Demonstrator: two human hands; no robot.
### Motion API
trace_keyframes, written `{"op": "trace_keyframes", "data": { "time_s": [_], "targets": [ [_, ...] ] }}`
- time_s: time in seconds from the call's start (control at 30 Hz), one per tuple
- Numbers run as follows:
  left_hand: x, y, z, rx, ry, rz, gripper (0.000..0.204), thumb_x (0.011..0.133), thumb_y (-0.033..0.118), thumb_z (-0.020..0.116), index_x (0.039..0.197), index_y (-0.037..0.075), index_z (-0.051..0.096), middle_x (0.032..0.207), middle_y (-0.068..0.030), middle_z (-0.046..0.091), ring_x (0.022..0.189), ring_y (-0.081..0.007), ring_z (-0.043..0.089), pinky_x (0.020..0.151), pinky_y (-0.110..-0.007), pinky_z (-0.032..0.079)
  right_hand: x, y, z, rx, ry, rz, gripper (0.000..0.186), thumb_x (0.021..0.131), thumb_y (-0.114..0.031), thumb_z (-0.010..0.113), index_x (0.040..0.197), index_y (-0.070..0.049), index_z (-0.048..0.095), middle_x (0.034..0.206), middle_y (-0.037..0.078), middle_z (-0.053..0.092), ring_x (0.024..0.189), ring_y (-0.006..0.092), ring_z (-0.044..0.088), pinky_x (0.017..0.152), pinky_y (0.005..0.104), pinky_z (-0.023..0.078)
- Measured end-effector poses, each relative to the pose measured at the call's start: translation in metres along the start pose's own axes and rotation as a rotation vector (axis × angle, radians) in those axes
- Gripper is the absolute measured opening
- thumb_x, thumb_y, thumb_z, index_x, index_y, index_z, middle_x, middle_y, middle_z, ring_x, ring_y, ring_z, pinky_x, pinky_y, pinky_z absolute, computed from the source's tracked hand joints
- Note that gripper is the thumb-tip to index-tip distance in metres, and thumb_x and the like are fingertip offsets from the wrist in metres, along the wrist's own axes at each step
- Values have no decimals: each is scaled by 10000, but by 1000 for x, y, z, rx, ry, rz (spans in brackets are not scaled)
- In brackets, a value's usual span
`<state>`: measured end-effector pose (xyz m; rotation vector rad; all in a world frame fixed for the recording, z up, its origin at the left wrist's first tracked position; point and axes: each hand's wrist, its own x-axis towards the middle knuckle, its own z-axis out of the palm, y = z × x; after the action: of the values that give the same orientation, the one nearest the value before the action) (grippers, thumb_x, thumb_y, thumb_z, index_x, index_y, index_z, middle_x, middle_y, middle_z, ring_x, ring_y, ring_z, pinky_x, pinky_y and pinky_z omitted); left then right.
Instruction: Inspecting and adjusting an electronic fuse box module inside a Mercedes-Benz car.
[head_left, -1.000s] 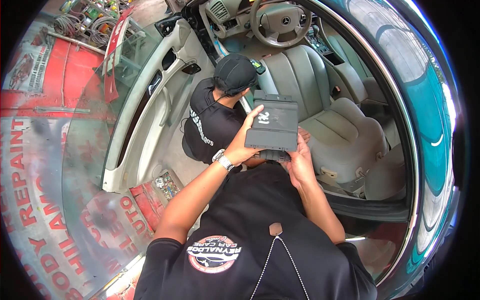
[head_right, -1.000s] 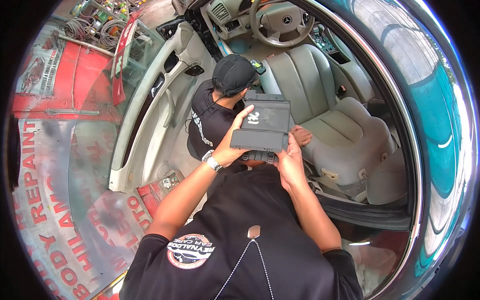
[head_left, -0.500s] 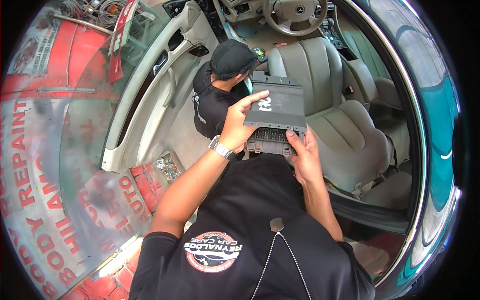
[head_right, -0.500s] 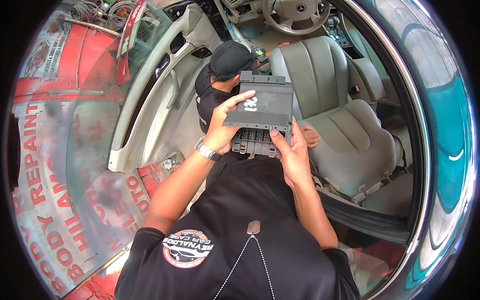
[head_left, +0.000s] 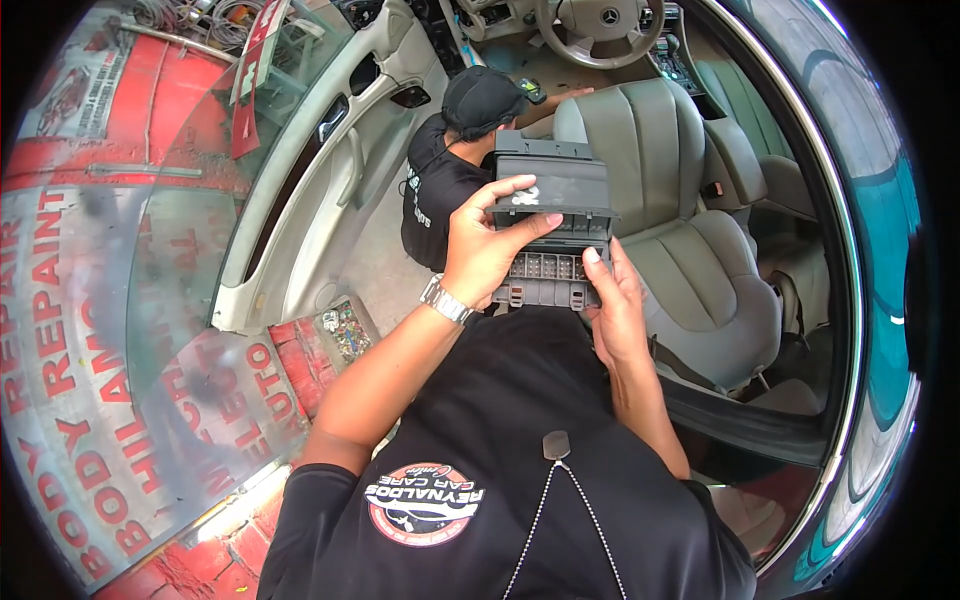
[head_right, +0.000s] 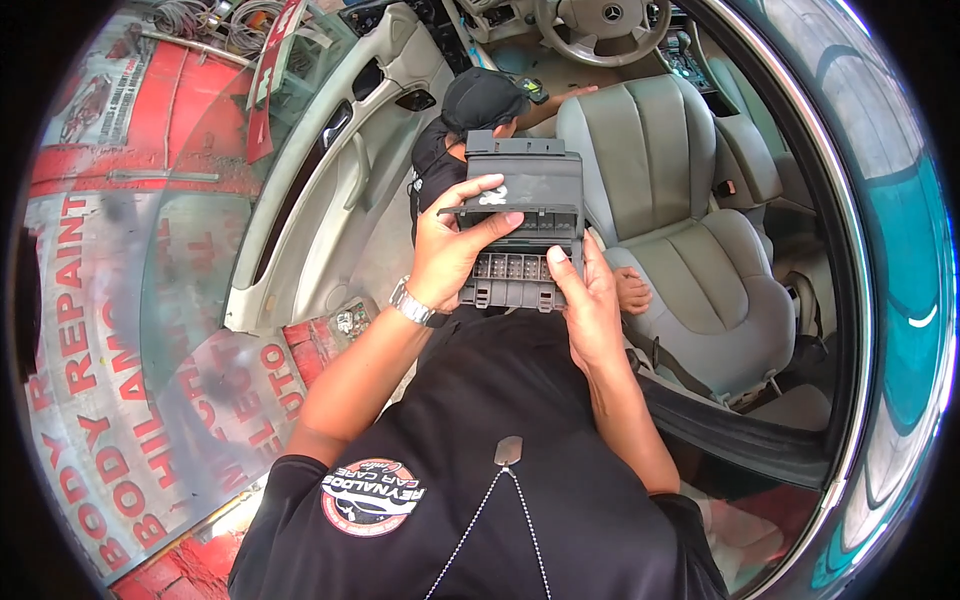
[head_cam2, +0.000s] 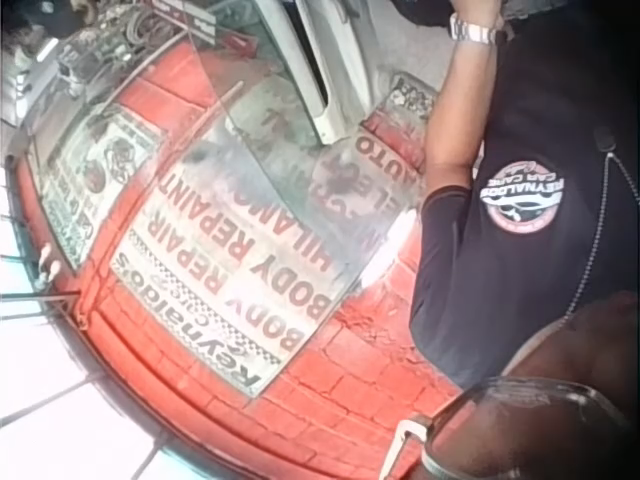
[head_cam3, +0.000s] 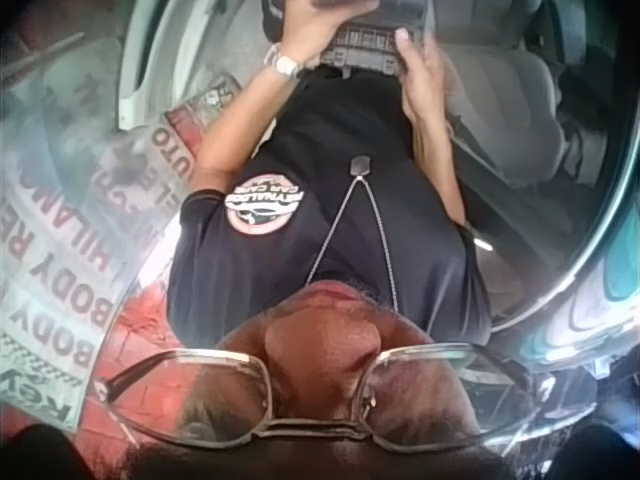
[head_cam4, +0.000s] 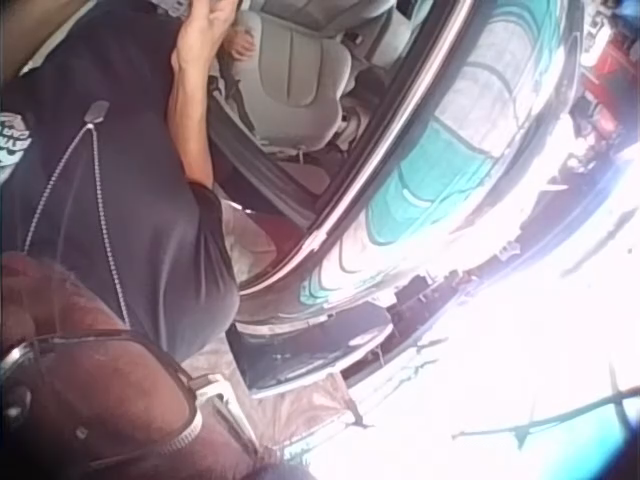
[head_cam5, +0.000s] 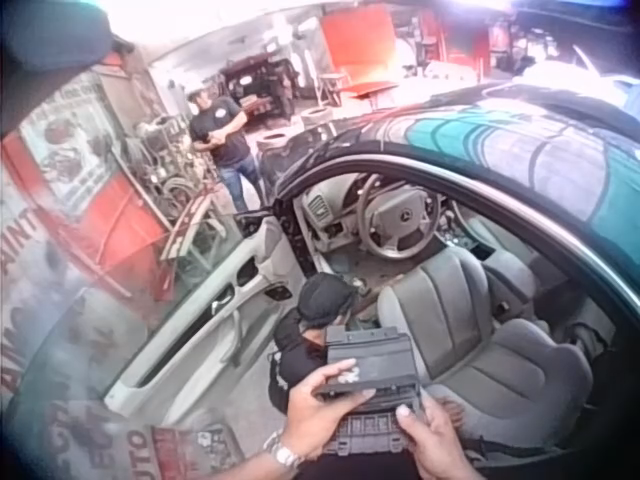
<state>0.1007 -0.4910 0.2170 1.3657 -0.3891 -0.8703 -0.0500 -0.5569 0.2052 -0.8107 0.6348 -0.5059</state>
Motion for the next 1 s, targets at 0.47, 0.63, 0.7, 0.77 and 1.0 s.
{"op": "trace_keyframes", "data": {
  "time_s": [0.47, 0.63, 0.7, 0.77, 1.0],
  "targets": [
    [-12, 7, 1, 164, -58, 192, 493, 693, -43, 804, 1143, 44, 624, 1080, -63, 639, 974, -126, 609, 853, -278, 512, 1, 2, -1, 33, 60, -2, 382, 995, -322, 494, 1199, -6, 560, 1121, 45, 617, 1030, 99, 547, 930, 264, 400],
    [-12, 8, 4, 187, -105, 209, 507, 681, -45, 809, 1144, 43, 623, 1085, -55, 638, 976, -121, 606, 855, -277, 511, 2, 7, -6, 64, 88, 8, 352, 985, -315, 514, 1154, -15, 588, 1091, 38, 632, 1008, 96, 552, 913, 264, 404],
    [-13, 9, 4, 179, -105, 190, 509, 680, -47, 808, 1145, 44, 623, 1084, -53, 638, 976, -120, 606, 855, -277, 511, 3, 7, -7, 76, 75, 16, 342, 982, -309, 522, 1142, -16, 594, 1090, 39, 633, 1000, 95, 554, 910, 265, 404],
    [-14, 9, 4, 188, -94, 187, 523, 676, -59, 802, 1154, 47, 617, 1079, -45, 639, 981, -119, 603, 861, -277, 508, 3, 8, -9, 47, 51, -5, 335, 980, -306, 529, 1128, -13, 598, 1093, 43, 634, 995, 97, 556, 910, 269, 404],
    [-15, 19, -3, 139, -191, 109, 534, 702, -68, 773, 1193, 46, 599, 1161, -56, 605, 1062, -123, 569, 907, -282, 484, 2, 11, -10, 92, 66, -8, 355, 978, -316, 537, 1126, 3, 591, 1093, 61, 632, 1017, 102, 548, 918, 272, 398]
  ]
}}
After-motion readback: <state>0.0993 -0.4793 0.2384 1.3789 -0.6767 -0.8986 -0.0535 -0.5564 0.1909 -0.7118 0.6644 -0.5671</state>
